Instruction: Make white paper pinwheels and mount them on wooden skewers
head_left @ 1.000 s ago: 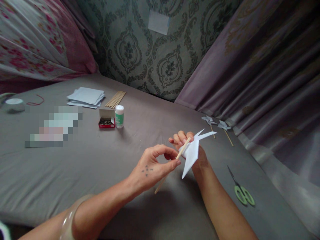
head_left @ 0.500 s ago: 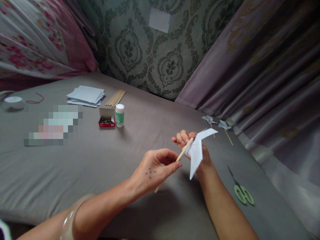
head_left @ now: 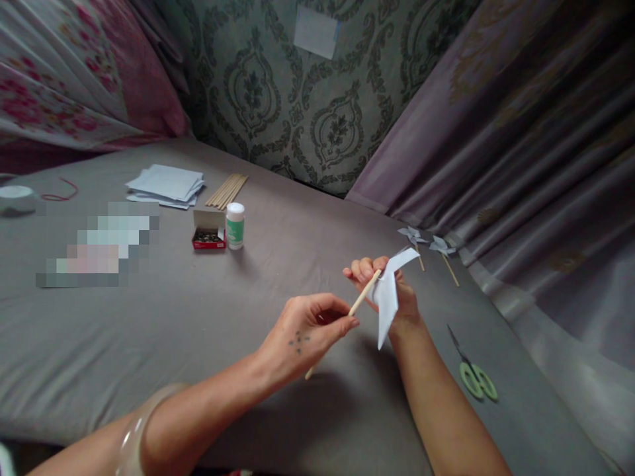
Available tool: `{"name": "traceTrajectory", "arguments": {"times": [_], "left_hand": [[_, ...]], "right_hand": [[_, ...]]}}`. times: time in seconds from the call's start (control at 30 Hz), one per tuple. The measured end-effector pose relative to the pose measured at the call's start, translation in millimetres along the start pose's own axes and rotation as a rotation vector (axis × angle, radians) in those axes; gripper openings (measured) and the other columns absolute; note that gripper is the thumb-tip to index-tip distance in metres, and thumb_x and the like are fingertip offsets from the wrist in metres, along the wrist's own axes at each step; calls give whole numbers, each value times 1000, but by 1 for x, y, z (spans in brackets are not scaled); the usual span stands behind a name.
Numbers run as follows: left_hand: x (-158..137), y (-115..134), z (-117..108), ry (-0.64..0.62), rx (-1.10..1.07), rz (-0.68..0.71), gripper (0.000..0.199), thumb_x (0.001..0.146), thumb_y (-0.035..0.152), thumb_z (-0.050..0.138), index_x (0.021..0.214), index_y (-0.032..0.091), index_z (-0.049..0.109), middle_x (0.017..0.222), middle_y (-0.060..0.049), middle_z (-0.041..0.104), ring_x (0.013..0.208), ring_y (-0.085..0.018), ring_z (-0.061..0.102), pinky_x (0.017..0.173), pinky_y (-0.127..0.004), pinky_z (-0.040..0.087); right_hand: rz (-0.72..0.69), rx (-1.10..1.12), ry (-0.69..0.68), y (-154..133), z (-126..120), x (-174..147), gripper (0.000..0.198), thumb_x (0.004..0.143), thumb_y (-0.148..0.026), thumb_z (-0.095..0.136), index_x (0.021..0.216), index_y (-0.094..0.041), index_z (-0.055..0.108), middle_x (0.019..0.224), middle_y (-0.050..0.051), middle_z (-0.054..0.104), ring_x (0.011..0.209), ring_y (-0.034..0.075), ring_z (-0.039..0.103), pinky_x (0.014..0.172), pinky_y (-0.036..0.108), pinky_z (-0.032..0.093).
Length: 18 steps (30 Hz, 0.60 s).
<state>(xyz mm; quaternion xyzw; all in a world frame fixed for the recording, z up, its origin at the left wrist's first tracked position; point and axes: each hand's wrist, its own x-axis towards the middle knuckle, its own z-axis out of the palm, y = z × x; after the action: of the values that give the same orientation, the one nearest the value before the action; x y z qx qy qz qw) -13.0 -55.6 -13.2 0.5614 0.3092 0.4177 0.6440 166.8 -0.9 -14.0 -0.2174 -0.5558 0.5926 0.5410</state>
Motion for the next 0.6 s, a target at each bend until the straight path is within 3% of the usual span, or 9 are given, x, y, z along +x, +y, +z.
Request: {"name": "traceTrajectory", "arguments": {"times": [0.33,0.6], "left_hand": [[0,-9,1,-35,44,9,23,80,33,61,82,11,68,68,-3,61,63,-11,52,58,-22,41],[-2,-7,2,44,88,41,19,78,30,62,76,12,68,65,-2,61,60,-10,50,55,-20,40]], "right_hand": [[22,-28,44,-1,-1,-2,10,68,-35,80,75,-33,74,67,-4,54,67,11,47,86,33,43],[16,-23,92,-2,-1,0,13,64,-37,82,74,-36,74,68,-5,52,65,11,46,82,33,47]]}}
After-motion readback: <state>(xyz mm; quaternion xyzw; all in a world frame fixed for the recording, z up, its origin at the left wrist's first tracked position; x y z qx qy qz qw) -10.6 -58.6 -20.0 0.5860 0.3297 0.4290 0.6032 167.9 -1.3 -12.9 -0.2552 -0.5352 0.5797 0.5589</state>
